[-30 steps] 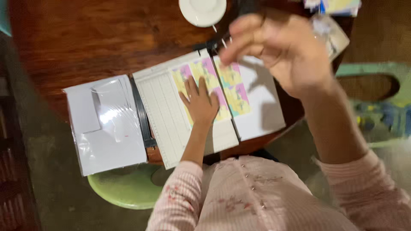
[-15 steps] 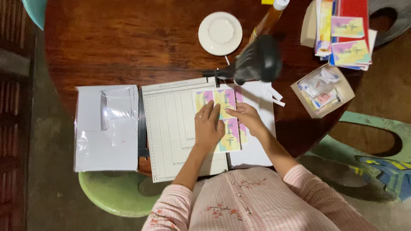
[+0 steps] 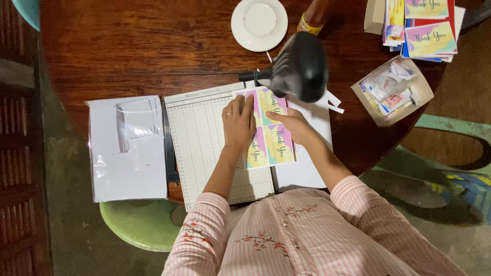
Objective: The person aligns a sheet of printed cards on a manual paper cutter and presses the blade lever down to trim them. The person moves the cut cards to a stack and removes paper scraps from the workspace.
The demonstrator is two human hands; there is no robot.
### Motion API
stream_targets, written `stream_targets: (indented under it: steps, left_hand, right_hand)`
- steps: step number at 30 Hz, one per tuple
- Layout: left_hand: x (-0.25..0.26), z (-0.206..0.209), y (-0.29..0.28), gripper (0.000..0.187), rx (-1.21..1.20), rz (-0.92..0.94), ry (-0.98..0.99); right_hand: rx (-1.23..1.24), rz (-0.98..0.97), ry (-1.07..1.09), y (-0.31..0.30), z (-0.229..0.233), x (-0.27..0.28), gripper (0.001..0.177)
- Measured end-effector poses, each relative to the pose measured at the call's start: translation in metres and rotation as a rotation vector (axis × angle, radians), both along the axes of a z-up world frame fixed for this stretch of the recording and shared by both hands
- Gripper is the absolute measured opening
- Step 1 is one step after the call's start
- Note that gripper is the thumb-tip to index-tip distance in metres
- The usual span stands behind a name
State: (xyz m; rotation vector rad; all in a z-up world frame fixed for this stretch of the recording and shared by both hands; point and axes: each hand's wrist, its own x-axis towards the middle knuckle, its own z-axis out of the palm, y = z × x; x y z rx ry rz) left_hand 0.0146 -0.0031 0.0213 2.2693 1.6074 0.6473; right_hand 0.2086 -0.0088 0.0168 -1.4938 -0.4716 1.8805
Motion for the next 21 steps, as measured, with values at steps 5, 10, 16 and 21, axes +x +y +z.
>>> stream_targets:
  steps: [5,10,16,21]
  left_hand:
    - [-0.001,-0.013,0.001,0.056,0.005,-0.011,0.017]
    - [0.003,-0.013,0.004,0.054,-0.127,0.002,0.072]
    - [0.005,-0.007,0.003,0.054,-0.121,0.015,0.054]
    - [0.004,-0.007,0.002,0.053,-0.112,0.020,0.052]
  right_hand:
    - [-0.034,-0.015,-0.021,0.005,0.002,0.000,0.044]
    - [-0.040,-0.027,-0.007,0.006,0.005,0.000,0.042]
    - [-0.053,-0.010,-0.039,0.008,0.010,-0.001,0.039]
    - [-0.032,-0.018,-0.015,0.008,0.007,0.000,0.039]
